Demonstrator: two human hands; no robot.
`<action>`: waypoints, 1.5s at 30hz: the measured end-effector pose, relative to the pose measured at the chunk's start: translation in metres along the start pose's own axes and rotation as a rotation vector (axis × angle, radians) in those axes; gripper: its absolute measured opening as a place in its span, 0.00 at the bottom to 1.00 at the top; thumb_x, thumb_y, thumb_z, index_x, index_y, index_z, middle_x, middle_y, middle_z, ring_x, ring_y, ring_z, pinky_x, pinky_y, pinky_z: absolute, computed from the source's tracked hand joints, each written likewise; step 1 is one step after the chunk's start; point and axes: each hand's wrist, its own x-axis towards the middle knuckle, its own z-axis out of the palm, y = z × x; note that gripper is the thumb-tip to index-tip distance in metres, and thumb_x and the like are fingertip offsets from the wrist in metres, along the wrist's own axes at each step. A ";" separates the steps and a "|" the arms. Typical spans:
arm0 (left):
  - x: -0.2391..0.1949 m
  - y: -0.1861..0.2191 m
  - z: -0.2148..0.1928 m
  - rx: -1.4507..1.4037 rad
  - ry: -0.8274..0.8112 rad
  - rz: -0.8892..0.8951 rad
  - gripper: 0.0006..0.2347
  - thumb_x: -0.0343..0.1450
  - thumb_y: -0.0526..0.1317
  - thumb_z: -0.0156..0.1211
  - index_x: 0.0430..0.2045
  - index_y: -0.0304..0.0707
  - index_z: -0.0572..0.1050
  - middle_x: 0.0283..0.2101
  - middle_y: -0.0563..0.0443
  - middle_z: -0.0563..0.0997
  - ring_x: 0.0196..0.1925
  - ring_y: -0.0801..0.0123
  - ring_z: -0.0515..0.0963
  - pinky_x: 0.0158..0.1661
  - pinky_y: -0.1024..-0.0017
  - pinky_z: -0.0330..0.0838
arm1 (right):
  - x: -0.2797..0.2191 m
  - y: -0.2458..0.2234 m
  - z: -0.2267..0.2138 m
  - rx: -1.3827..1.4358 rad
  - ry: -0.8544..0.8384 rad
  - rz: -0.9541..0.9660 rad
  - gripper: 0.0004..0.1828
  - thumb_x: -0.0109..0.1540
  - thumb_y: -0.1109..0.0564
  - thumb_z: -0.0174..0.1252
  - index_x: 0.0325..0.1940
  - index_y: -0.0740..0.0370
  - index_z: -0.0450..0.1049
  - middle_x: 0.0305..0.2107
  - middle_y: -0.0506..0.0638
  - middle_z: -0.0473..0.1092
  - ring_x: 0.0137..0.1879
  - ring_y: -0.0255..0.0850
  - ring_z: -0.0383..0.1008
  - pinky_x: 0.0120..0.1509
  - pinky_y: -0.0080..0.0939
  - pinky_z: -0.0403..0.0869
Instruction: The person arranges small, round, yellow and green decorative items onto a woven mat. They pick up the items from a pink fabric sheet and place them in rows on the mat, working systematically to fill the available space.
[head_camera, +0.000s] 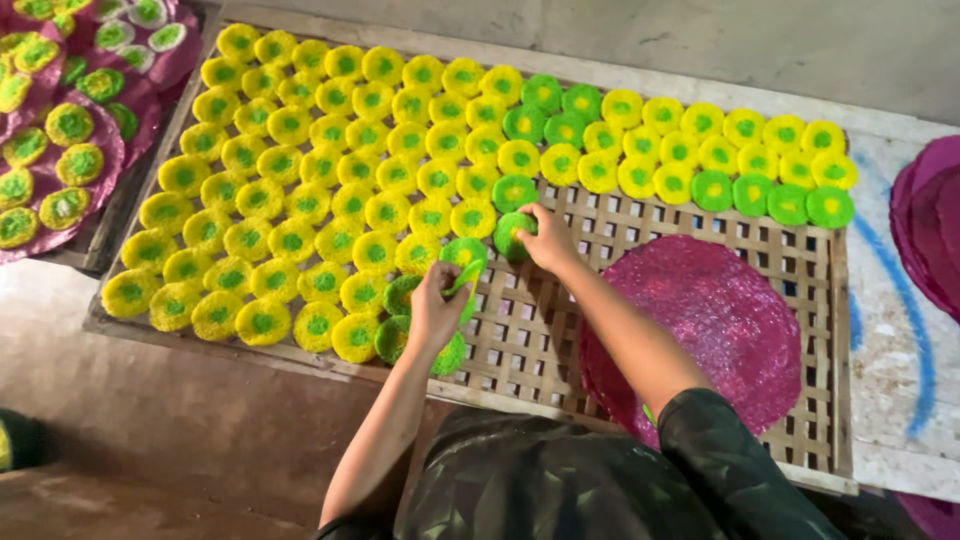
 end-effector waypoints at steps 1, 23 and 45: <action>0.003 0.002 -0.001 0.020 0.008 0.019 0.11 0.67 0.33 0.69 0.38 0.33 0.72 0.37 0.46 0.81 0.42 0.67 0.82 0.39 0.70 0.75 | -0.004 -0.007 0.001 -0.088 0.045 -0.006 0.23 0.56 0.59 0.68 0.54 0.59 0.72 0.46 0.58 0.74 0.53 0.56 0.76 0.56 0.52 0.73; 0.022 0.015 0.021 0.294 -0.064 0.251 0.11 0.67 0.35 0.65 0.43 0.38 0.76 0.44 0.42 0.78 0.48 0.47 0.78 0.46 0.56 0.75 | -0.075 -0.049 0.000 0.159 -0.165 0.077 0.20 0.62 0.60 0.60 0.59 0.62 0.71 0.50 0.58 0.76 0.56 0.50 0.77 0.60 0.49 0.73; -0.077 0.064 0.165 0.243 -0.800 0.561 0.12 0.66 0.36 0.66 0.43 0.41 0.78 0.48 0.46 0.78 0.53 0.50 0.77 0.51 0.57 0.73 | -0.256 -0.083 -0.201 -0.387 0.199 0.449 0.16 0.60 0.54 0.68 0.50 0.59 0.75 0.42 0.52 0.75 0.46 0.51 0.78 0.48 0.50 0.76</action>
